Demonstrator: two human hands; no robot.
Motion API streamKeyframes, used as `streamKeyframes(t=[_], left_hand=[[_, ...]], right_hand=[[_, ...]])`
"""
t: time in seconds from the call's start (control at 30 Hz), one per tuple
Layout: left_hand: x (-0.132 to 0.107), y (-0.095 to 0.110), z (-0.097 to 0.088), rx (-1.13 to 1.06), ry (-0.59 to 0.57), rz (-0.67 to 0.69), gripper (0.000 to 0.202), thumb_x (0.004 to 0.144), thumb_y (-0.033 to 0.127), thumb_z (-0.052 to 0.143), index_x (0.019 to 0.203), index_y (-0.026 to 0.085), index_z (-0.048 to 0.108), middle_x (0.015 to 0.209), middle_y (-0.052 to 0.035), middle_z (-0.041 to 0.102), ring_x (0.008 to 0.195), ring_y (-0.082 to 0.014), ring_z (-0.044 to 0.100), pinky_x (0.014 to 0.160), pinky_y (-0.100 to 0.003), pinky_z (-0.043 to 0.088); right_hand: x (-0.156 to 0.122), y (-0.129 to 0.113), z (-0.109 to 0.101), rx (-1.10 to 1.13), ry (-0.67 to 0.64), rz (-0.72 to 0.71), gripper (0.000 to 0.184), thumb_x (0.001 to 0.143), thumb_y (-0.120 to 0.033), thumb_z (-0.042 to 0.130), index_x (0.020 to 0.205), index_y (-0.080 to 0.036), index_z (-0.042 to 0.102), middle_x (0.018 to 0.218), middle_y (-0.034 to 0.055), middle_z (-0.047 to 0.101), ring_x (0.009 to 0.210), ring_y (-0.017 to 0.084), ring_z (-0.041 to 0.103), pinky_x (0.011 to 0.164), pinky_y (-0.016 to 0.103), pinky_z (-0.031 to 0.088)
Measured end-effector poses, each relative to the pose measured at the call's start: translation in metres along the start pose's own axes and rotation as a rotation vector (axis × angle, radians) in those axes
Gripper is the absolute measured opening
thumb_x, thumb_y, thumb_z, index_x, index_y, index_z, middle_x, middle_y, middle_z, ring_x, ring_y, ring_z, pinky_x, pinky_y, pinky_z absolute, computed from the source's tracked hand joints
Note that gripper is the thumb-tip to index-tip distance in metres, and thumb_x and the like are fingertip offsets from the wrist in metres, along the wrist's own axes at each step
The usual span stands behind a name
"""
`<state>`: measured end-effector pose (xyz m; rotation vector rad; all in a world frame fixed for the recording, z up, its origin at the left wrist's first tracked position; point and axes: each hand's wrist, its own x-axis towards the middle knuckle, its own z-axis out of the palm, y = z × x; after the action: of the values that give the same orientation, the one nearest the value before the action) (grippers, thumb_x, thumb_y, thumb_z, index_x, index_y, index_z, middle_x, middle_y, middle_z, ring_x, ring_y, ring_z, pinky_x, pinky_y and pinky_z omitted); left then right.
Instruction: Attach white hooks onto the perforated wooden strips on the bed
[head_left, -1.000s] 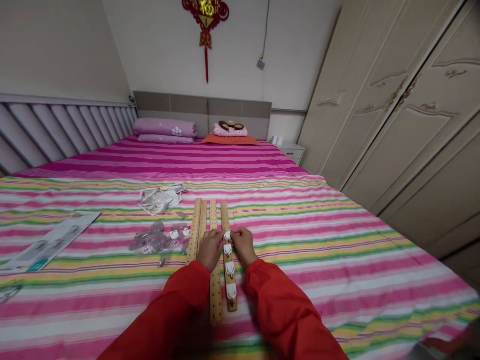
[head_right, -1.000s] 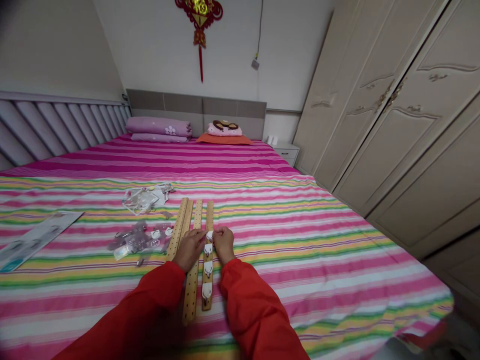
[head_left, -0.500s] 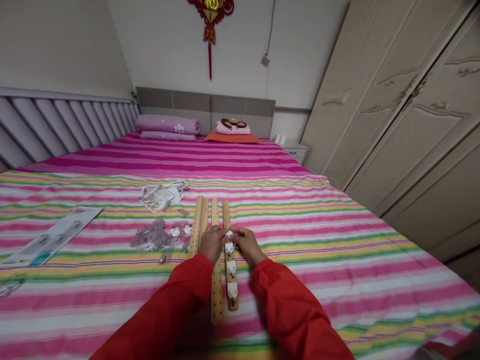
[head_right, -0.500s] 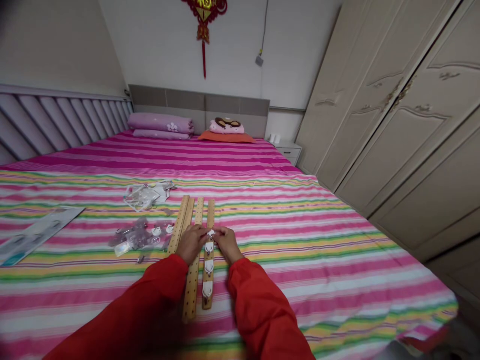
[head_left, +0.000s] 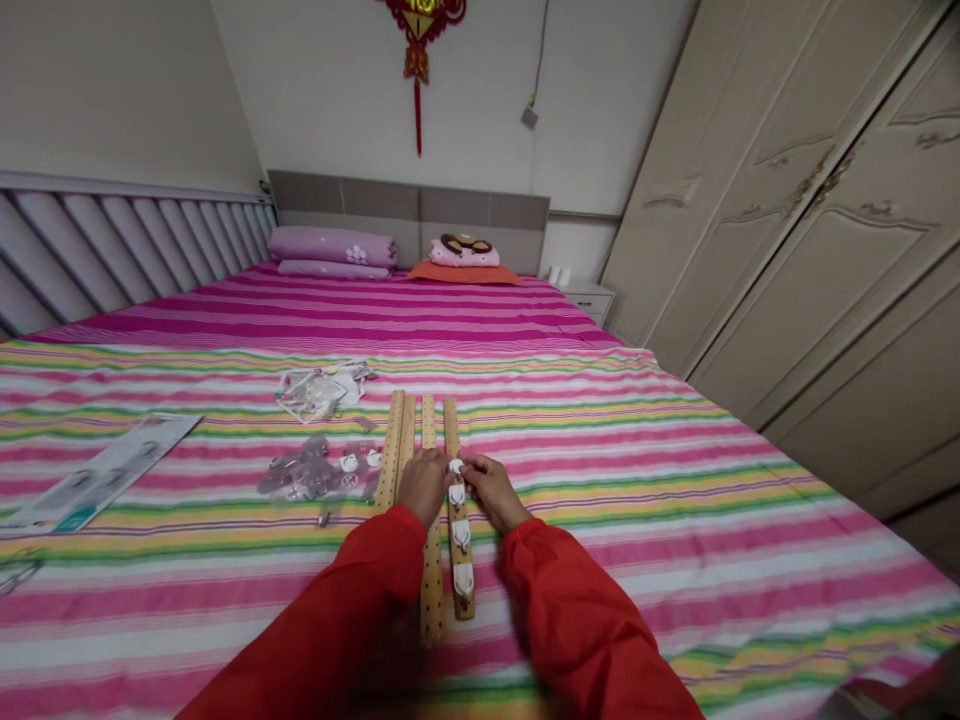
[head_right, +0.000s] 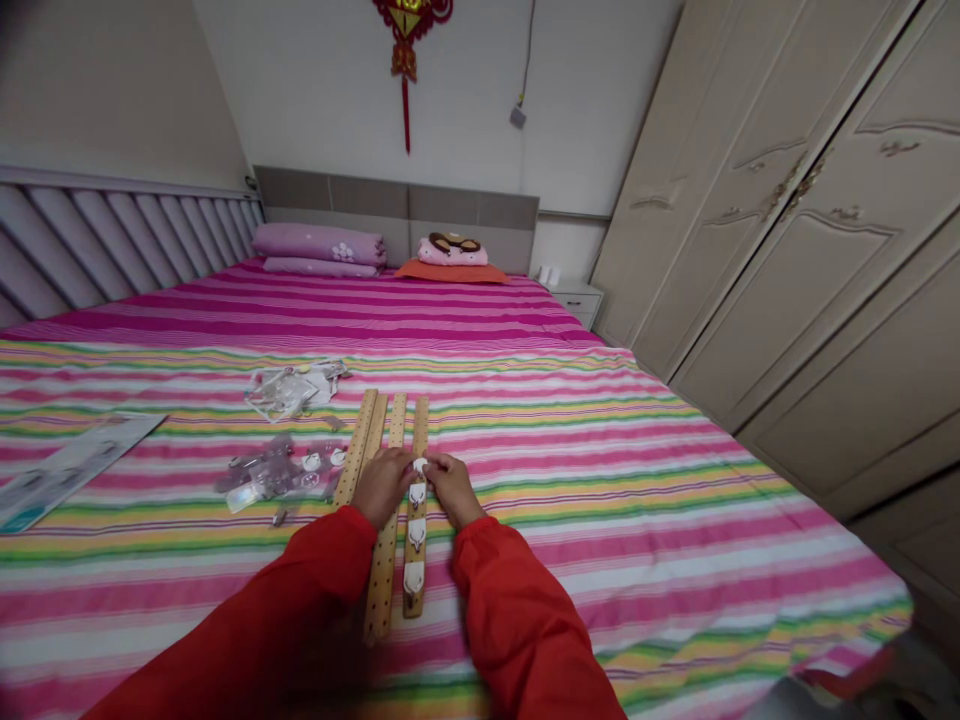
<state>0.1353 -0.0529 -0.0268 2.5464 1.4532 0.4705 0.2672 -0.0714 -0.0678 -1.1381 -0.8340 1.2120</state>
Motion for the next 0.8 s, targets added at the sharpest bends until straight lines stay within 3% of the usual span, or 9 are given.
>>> streamKeyframes(t=[0.2,0.8], left_hand=[[0.0001,0.0015,0.0016,0.028,-0.007,0.026,0.017,0.085,0.017,0.050,0.094,0.018,0.065,0.102,-0.0086,0.062,0.100,-0.0224,0.053,0.086,-0.034,0.039],[-0.0068,-0.0009,0.0090,-0.024,0.054,0.020,0.028,0.089,0.024,0.045,0.110,0.020,0.063,0.109,-0.0083,0.063,0.104,-0.0222,0.052,0.089,-0.034,0.040]], right_hand=[[-0.0028,-0.0044,-0.0061,0.021,-0.077,-0.001,0.032,0.052,-0.019,0.070,0.084,-0.015,0.070,0.052,-0.0071,0.053,0.041,0.006,0.040,0.041,0.021,0.029],[0.0035,0.0044,0.0031,0.043,0.040,-0.067,0.027,0.050,-0.022,0.072,0.075,-0.014,0.071,0.055,-0.0054,0.054,0.050,0.009,0.045,0.047,0.022,0.035]])
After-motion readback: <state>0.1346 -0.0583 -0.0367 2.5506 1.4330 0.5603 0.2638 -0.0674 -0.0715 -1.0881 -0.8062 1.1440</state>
